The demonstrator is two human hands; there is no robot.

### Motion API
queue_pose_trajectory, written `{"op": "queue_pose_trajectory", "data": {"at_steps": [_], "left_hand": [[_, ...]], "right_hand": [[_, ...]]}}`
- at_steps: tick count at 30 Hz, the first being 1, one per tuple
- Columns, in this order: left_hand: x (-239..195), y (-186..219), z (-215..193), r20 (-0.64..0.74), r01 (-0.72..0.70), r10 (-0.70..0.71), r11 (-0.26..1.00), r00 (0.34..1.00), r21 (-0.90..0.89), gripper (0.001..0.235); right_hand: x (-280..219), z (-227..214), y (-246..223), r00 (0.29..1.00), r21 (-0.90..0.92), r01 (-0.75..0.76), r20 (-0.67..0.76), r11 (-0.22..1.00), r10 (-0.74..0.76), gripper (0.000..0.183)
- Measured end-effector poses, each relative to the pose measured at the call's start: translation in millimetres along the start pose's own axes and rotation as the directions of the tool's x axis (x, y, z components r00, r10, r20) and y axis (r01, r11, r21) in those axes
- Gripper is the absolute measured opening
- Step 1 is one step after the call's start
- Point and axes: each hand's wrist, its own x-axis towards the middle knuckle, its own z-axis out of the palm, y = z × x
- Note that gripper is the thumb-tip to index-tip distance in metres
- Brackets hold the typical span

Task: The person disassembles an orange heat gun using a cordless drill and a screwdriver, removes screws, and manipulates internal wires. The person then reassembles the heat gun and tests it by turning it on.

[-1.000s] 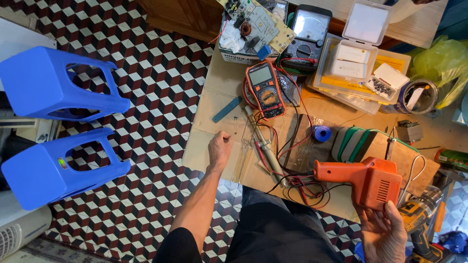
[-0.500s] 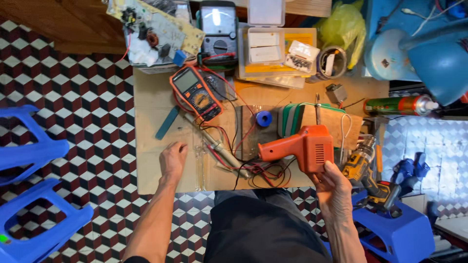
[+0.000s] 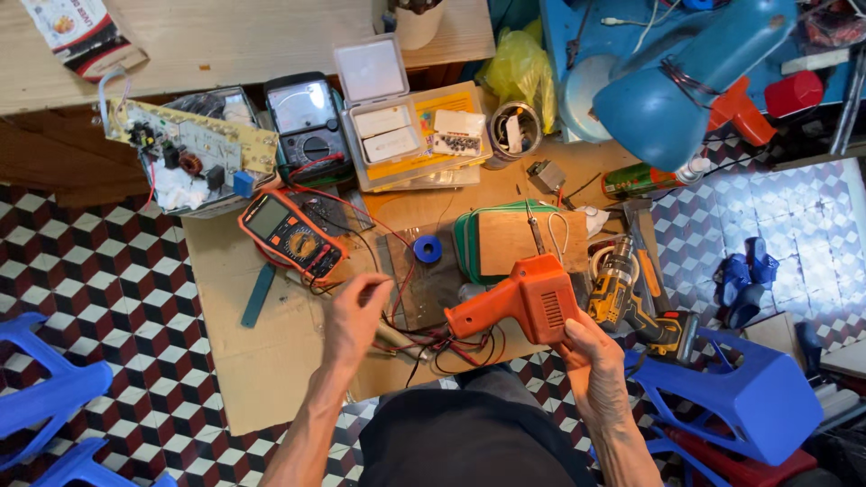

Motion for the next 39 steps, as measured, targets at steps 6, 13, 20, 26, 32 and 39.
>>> {"op": "queue_pose_trajectory", "data": {"at_steps": [6, 13, 20, 26, 32, 39], "left_hand": [[49, 86, 116, 0.335, -0.404, 0.339, 0.903, 0.879, 0.147, 0.013], [60, 78, 189, 0.285, -0.429, 0.359, 0.871, 0.889, 0.241, 0.011], [38, 79, 187, 0.088, 0.058, -0.051, 0.995, 0.995, -0.085, 0.016], [-12, 90, 174, 0.259, 0.462, -0.386, 0.67, 0.885, -0.581, 0.029], [-38, 123, 161, 0.519, 0.689, -0.453, 0.495, 0.725, -0.53, 0.027], [-47, 128, 143, 0.668, 0.746, -0.343, 0.399, 0.661, -0.533, 0.031]], "right_hand": [[1, -53, -14, 1.0, 0.02, -0.025, -0.004, 0.999, 0.025, 0.07], [36, -94, -28, 0.998, 0.074, -0.053, 0.046, 0.996, 0.05, 0.065], [75, -128, -39, 0.987, 0.147, -0.089, 0.145, 0.985, 0.067, 0.054], [92, -135, -34, 0.967, 0.273, -0.185, 0.223, 0.944, 0.125, 0.046], [88, -124, -23, 0.959, 0.375, -0.24, 0.236, 0.895, 0.158, 0.045], [74, -117, -23, 0.969, 0.35, -0.17, 0.23, 0.921, 0.091, 0.046]]}}
